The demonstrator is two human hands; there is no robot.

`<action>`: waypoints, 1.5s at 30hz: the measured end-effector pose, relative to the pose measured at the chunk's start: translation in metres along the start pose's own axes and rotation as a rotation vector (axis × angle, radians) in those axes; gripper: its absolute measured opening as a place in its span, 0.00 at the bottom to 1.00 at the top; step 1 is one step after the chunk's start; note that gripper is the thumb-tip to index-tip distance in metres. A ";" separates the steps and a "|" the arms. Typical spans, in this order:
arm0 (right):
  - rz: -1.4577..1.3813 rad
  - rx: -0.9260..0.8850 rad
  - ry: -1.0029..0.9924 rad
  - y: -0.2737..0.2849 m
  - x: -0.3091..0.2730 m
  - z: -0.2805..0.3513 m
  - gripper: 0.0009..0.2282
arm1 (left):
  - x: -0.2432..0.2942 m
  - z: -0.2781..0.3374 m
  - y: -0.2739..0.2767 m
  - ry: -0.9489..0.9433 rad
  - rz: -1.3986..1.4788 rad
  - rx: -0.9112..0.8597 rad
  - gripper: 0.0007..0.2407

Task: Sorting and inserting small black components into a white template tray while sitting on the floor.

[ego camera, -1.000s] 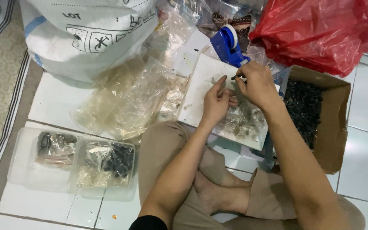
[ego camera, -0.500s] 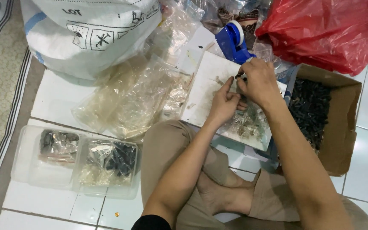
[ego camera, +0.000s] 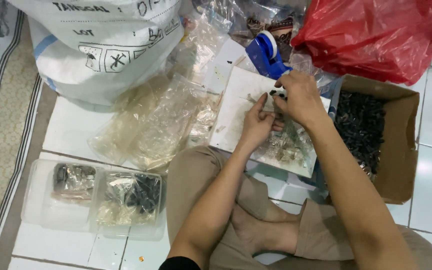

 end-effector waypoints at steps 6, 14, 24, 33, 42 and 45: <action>-0.040 0.145 -0.045 0.029 0.030 0.032 0.12 | 0.012 0.007 0.000 -0.030 -0.124 0.066 0.22; -0.087 0.011 -0.414 0.111 0.108 0.181 0.06 | 0.051 0.043 -0.029 -0.356 -0.369 -0.012 0.07; -0.368 -0.156 -0.835 0.064 0.188 0.262 0.10 | 0.034 0.097 -0.084 -0.438 -0.829 -0.315 0.03; -0.424 0.086 -0.727 0.072 0.197 0.250 0.06 | -0.003 0.092 -0.178 -0.446 -1.098 -0.531 0.04; -0.471 -0.205 -0.846 0.028 0.243 0.255 0.16 | -0.175 -0.026 -0.205 -0.440 -1.638 -0.634 0.10; -0.545 -0.290 -0.967 0.033 0.246 0.253 0.17 | -0.185 -0.032 -0.210 -0.540 -1.590 -0.535 0.06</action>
Point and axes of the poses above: each hand's wrist, its own z-axis away from the middle knuckle, its own y-axis out of the back of the hand, x = y × z, the point moved 2 cm from there along -z, towards the middle knuckle, and after that the axes turned 5 degrees about -y, right-handed, at the moved point
